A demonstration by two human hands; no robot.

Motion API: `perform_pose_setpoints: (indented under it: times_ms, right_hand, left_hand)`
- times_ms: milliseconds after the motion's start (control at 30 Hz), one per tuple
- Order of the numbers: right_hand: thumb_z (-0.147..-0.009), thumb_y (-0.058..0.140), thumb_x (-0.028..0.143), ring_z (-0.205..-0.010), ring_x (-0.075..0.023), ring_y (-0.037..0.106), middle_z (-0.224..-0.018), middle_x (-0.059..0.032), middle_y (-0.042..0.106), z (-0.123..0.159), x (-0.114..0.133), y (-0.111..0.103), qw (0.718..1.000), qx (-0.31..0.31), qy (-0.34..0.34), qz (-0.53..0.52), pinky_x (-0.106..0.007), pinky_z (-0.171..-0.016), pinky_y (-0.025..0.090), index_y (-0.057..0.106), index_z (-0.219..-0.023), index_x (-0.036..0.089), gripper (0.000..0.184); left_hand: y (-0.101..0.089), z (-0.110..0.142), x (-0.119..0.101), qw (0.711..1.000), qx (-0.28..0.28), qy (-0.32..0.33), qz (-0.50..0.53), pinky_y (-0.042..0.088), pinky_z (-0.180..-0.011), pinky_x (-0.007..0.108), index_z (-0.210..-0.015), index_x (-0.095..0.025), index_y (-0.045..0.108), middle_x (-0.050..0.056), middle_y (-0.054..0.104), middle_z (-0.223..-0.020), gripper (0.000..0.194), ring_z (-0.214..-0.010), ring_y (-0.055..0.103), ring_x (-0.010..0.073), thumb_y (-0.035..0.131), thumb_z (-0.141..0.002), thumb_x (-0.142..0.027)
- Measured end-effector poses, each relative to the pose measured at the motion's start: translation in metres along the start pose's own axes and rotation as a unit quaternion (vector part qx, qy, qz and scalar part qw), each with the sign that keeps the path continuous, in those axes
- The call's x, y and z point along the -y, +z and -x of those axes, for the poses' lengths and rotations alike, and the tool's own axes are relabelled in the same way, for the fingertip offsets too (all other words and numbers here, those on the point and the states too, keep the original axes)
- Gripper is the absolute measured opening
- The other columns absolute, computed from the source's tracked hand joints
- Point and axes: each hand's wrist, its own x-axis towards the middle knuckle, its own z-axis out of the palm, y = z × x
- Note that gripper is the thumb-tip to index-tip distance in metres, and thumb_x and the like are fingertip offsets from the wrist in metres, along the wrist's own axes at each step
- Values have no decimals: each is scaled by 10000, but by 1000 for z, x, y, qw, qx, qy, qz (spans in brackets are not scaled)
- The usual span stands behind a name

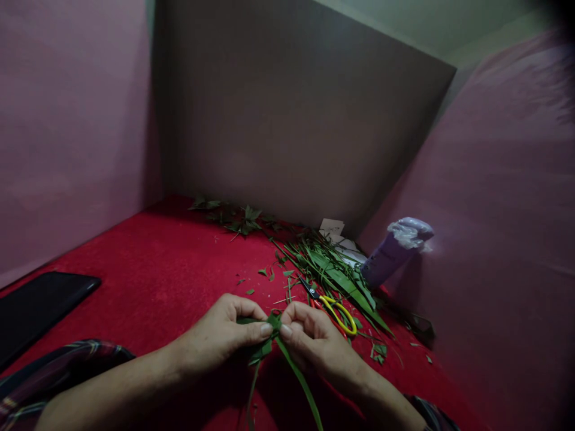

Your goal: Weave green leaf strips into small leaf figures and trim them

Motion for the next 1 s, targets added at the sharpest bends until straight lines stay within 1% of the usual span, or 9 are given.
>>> perform_pose_setpoints:
  times_ms: [167, 267, 367, 467, 533, 633, 833, 933, 1000]
  right_hand:
    - [-735, 650, 442, -351, -20, 245, -417, 130, 344, -1, -1, 4, 1000, -12, 1, -3, -150, -340, 178, 435, -687, 182, 341]
    - [-741, 646, 436, -348, -18, 250, -417, 129, 352, -1, -1, 4, 1000, -11, -2, -10, -150, -339, 178, 436, -689, 181, 334]
    - [-734, 652, 441, -342, -17, 252, -410, 130, 356, -1, -1, 4, 1000, -10, -2, -14, -151, -339, 178, 434, -681, 182, 343]
    - [-723, 658, 456, -339, -15, 244, -404, 132, 354, 0, -1, 3, 1000, -15, 4, -6, -153, -339, 173, 430, -671, 183, 360]
    - [-720, 659, 464, -337, -15, 248, -405, 132, 356, 0, -2, 3, 1000, -16, 8, -4, -152, -339, 174, 428, -670, 184, 366]
    - [-718, 660, 467, -324, -16, 252, -396, 136, 350, -1, -3, 3, 1000, -13, 6, -8, -151, -335, 180, 429, -675, 186, 367]
    - [-746, 646, 441, -336, -15, 247, -413, 131, 354, 0, -5, 2, 1000, 4, 5, -23, -149, -340, 177, 442, -706, 180, 334]
    - [-775, 615, 431, -339, -18, 252, -429, 127, 353, 1, -5, 2, 1000, 8, 2, -23, -148, -336, 178, 452, -731, 179, 303]
    - [-770, 622, 417, -338, -18, 251, -435, 126, 354, 1, -4, 2, 1000, 8, -1, -21, -151, -337, 179, 463, -736, 177, 290]
  left_hand:
    - [-1, -2, 2, 999, -2, 28, -46, 287, -480, 212, -658, -113, 649, -45, 514, -488, 321, -464, 398, 79, 725, -612, -421]
    - [-1, -1, 2, 998, -6, 32, -61, 282, -473, 214, -657, -106, 655, -42, 509, -493, 320, -468, 388, 81, 723, -608, -415]
    - [0, -1, 2, 999, -7, 22, -33, 279, -461, 212, -691, -103, 673, -42, 503, -500, 327, -468, 383, 80, 737, -595, -409]
    - [1, -1, 3, 1000, 4, 21, 3, 285, -463, 211, -735, -105, 689, -33, 523, -531, 346, -484, 399, 83, 764, -569, -400]
    - [0, -2, 4, 1000, 12, 23, 15, 284, -459, 206, -732, -110, 689, -35, 526, -531, 331, -481, 397, 78, 777, -562, -381]
    - [-2, -3, 4, 999, 6, 16, 32, 289, -455, 200, -715, -124, 674, -48, 527, -506, 312, -463, 402, 72, 791, -548, -362]
    - [-2, -3, 2, 1000, -13, 4, 28, 323, -462, 213, -643, -132, 631, -35, 567, -482, 307, -447, 467, 90, 801, -515, -353]
    - [-2, -4, 2, 999, -20, 5, 26, 307, -445, 200, -623, -136, 604, -47, 551, -465, 292, -431, 443, 75, 795, -531, -336]
    - [-3, -4, 3, 1000, -22, 4, 15, 288, -433, 190, -617, -135, 592, -56, 535, -461, 281, -423, 417, 62, 789, -549, -323]
